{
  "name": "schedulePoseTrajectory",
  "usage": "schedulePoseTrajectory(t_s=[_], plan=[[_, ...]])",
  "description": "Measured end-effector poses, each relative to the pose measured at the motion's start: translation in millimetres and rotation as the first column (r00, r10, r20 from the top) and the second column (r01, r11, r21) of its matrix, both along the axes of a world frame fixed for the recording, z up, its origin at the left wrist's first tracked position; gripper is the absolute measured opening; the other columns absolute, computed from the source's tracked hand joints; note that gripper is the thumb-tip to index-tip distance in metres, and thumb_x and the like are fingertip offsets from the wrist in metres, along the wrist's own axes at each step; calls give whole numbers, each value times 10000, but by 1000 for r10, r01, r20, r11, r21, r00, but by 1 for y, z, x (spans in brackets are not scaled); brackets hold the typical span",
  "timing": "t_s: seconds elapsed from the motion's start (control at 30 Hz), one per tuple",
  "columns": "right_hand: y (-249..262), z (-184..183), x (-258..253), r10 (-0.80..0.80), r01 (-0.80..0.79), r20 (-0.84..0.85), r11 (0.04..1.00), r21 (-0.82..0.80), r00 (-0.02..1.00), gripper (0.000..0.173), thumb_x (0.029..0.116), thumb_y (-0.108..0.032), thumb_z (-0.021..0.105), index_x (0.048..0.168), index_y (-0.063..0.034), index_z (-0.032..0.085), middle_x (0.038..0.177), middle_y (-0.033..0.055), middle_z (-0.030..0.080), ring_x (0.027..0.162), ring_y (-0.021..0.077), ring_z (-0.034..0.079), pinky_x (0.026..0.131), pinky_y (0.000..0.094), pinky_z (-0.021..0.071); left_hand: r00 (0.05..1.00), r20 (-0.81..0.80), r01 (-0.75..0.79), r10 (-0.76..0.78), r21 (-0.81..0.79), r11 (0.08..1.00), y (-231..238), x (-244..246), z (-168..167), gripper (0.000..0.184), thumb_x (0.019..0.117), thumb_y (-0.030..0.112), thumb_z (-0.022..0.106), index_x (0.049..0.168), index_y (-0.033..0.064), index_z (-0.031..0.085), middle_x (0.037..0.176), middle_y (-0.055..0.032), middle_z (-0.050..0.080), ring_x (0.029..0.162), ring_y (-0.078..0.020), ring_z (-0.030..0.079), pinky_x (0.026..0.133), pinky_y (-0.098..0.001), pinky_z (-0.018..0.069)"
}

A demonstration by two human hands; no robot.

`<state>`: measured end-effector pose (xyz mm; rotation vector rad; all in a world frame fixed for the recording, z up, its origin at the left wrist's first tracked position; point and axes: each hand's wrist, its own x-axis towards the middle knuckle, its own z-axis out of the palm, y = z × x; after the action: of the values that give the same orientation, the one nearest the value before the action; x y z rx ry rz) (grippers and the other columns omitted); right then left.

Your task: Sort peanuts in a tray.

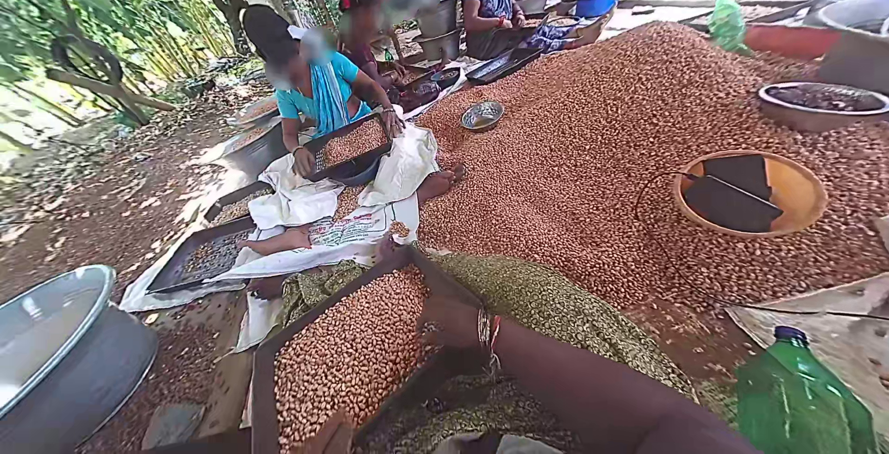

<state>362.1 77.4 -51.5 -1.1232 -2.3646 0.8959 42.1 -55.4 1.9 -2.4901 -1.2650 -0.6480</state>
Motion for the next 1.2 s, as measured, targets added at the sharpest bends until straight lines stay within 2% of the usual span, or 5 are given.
schedulePoseTrajectory(t_s=[0.17, 0.37, 0.57, 0.9, 1.2], plan=[[14, -6, 2, -283, 301, 147, 947, -115, 948, 480, 946, -233, 721, 1352, 2, 620, 1426, 259, 549, 1369, 395, 505, 1162, 519, 401, 998, -26, -57, 62, 157, 986, 93, 7, 41, 328, 990, 230, 510, 1017, 50, 782, 1006, -123, 775, 896, -313, 768, 745, -497, 622], [14, -7, -4, -325, 380, 272, 907, -182, 906, 546, 937, -249, 747, 1412, -42, 573, 1497, 224, 484, 1377, 397, 492, 1126, 525, 445, 939, -145, -344, 312, -421, 840, 189, 29, 63, 336, 1078, 205, 488, 1313, 31, 655, 1310, -205, 663, 1220, -384, 643, 1029, -560, 497], [17, -14, -3, -201, 268, 277, 935, -232, 940, 573, 938, -216, 743, 1434, -6, 544, 1476, 248, 504, 1384, 376, 493, 1161, 484, 413, 954, -23, -271, 298, -487, 830, 209, 30, -40, 322, 1064, 214, 525, 1275, 39, 694, 1342, -164, 665, 1320, -328, 587, 1123, -476, 445], [15, -1, -57, 279, -206, 345, 950, -234, 896, 234, 1026, -200, 623, 1217, -177, 756, 1577, 97, 491, 1546, 445, 245, 1163, 771, 196, 996, 77, 78, -41, -582, 809, 220, 20, -45, 333, 1008, 275, 632, 1299, 136, 714, 1360, -121, 648, 1350, -328, 532, 1174, -490, 370], [95, 61, -54, 189, 9, 764, 969, -247, 616, 222, 1005, -104, 610, 1146, 22, 725, 1192, 283, 679, 1160, 480, 637, 943, 689, 497, 984, -159, -67, -76, -737, 672, 223, 41, -47, 303, 982, 289, 615, 1237, 161, 715, 1441, -93, 566, 1438, -302, 415, 1216, -538, 251]])
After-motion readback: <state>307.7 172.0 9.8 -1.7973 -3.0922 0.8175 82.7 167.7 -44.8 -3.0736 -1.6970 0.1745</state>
